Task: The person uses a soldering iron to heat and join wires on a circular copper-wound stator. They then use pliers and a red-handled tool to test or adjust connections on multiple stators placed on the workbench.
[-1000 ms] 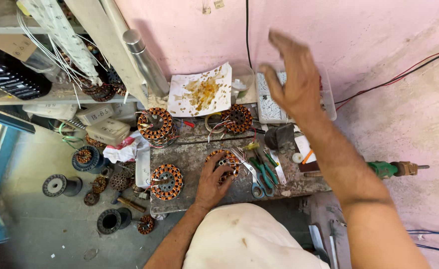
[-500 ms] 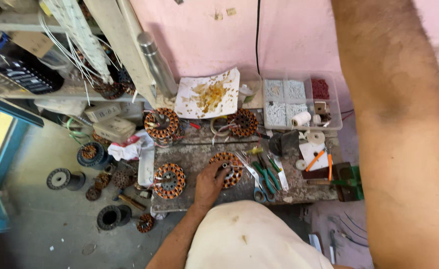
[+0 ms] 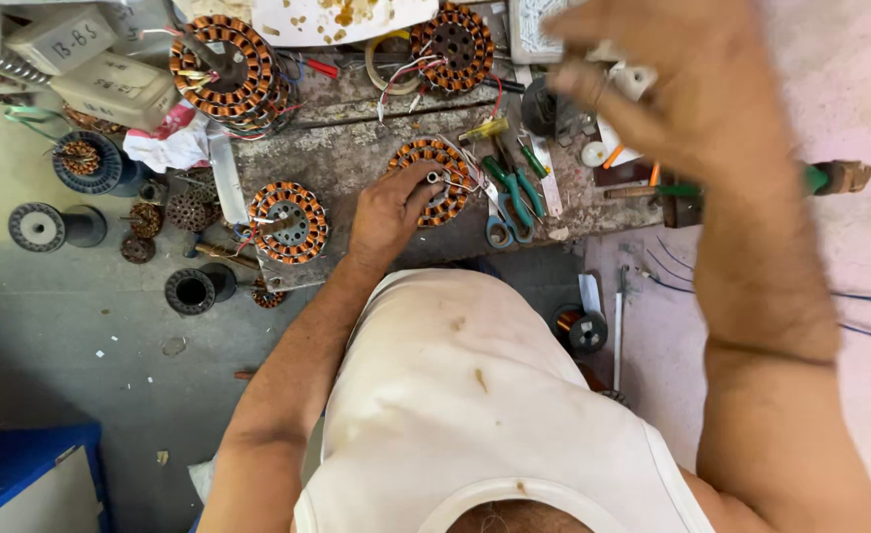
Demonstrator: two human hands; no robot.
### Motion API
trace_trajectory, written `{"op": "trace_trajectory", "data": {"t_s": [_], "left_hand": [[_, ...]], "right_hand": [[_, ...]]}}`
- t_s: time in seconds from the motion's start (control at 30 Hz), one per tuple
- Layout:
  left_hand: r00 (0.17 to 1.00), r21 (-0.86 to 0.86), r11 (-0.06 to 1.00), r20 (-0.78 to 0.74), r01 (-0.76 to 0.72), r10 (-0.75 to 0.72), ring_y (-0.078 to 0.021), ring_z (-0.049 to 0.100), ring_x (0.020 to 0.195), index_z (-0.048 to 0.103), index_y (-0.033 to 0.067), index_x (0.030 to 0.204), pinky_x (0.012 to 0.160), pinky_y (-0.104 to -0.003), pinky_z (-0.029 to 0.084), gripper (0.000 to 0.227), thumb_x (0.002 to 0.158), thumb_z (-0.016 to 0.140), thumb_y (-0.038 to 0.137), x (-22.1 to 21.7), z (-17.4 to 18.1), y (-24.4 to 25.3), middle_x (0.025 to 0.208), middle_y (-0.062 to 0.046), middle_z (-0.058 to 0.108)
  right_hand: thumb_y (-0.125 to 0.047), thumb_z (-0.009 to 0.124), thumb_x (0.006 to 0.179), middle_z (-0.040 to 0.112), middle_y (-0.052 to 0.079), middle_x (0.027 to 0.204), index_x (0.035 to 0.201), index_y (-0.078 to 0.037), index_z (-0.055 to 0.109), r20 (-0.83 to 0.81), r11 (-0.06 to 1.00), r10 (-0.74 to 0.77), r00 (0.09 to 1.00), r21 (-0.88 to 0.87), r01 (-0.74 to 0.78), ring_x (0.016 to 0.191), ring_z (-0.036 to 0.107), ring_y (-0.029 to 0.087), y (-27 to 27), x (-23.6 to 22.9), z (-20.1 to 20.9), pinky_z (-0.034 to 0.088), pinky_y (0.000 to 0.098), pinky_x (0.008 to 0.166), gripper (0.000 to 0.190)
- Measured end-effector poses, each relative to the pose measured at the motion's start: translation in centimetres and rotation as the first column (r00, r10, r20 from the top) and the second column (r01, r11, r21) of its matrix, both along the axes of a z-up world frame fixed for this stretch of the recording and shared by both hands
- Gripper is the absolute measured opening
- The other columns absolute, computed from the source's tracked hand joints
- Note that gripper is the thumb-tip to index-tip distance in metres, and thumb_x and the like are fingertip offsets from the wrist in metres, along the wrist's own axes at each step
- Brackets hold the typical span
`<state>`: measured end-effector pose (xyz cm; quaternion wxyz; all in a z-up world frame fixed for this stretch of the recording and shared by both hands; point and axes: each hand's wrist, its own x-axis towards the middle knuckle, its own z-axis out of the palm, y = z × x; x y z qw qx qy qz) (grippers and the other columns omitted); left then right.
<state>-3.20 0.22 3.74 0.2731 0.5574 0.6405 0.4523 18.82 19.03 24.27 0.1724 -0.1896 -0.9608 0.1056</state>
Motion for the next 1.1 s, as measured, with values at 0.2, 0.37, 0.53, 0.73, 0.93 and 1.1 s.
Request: {"op": "trace_trajectory", "data": {"t_s": [0.2, 0.37, 0.53, 0.73, 0.93, 1.1], "left_hand": [[0.997, 0.047, 0.997, -0.047, 0.065, -0.062, -0.0329, 0.067, 0.117, 0.064, 0.0044, 0.125, 0.099, -0.043, 0.055, 0.038, 0.092, 0.080, 0.014, -1.2, 0.0, -0.3, 0.128, -0.015, 0.067], [0.982, 0.088, 0.996, -0.189, -0.008, 0.025, -0.0365, 0.052, 0.129, 0.065, 0.0067, 0.107, 0.109, -0.050, 0.046, 0.026, 0.088, 0.083, 0.008, 0.0, -0.7, -2.5, 0.136, -0.016, 0.054], [0.979, 0.113, 0.991, -0.199, 0.066, -0.042, -0.0423, 0.037, 0.146, 0.070, 0.0073, 0.104, 0.120, -0.056, 0.037, 0.024, 0.085, 0.085, 0.009, 1.0, -1.9, -3.0, 0.154, -0.021, 0.042], [0.954, 0.112, 0.985, -0.286, 0.130, -0.093, -0.0432, 0.026, 0.155, 0.077, 0.0096, 0.107, 0.127, -0.059, 0.026, 0.026, 0.083, 0.086, 0.014, 1.3, -3.3, -1.8, 0.164, -0.018, 0.034], [0.952, 0.112, 0.985, -0.291, 0.133, -0.095, -0.0392, 0.026, 0.155, 0.078, 0.0121, 0.098, 0.127, -0.062, 0.022, 0.017, 0.084, 0.086, 0.018, 1.8, -4.5, -0.9, 0.163, -0.014, 0.037], [0.950, 0.109, 0.988, -0.305, 0.110, -0.072, -0.0380, 0.028, 0.154, 0.077, 0.0137, 0.090, 0.126, -0.062, 0.022, 0.012, 0.083, 0.086, 0.018, 2.2, -4.3, -0.7, 0.160, -0.011, 0.041]], "right_hand": [[-0.034, 0.076, 0.096, 0.077, 0.010, 0.108, 0.118, -0.011, 0.076, 0.099, 0.830, -0.304, 0.948, -0.461, 0.314, 0.093, 0.075, 0.025, -10.6, 1.4, -15.6, 0.060, 0.0389, 0.083, 0.032], [-0.032, 0.079, 0.090, 0.075, 0.011, 0.103, 0.121, -0.008, 0.074, 0.058, 0.750, -0.489, 0.870, -0.481, 0.454, 0.086, 0.073, 0.028, -14.8, -0.6, -21.0, 0.059, 0.0391, 0.076, 0.039], [-0.023, 0.077, 0.096, 0.076, 0.006, 0.103, 0.110, -0.012, 0.076, -0.037, 0.760, -0.559, 0.828, -0.423, 0.494, 0.089, 0.074, 0.027, -15.6, -2.1, -22.2, 0.059, 0.0383, 0.076, 0.018], [-0.019, 0.079, 0.090, 0.073, 0.010, 0.089, 0.095, -0.007, 0.074, 0.022, 0.659, -0.663, 0.749, -0.458, 0.597, 0.074, 0.071, 0.030, -16.0, -0.6, -22.6, 0.057, 0.0397, 0.065, 0.014], [-0.014, 0.074, 0.093, 0.069, 0.013, 0.112, 0.108, -0.005, 0.071, 0.085, 0.681, -0.664, 0.743, -0.342, 0.648, 0.103, 0.067, 0.032, -16.8, 2.1, -24.9, 0.056, 0.0424, 0.088, 0.018], [-0.013, 0.073, 0.090, 0.063, 0.014, 0.122, 0.127, -0.006, 0.066, 0.144, 0.707, -0.675, 0.723, -0.150, 0.691, 0.115, 0.059, 0.035, -16.7, 0.8, -27.1, 0.053, 0.0442, 0.094, 0.038]]}}
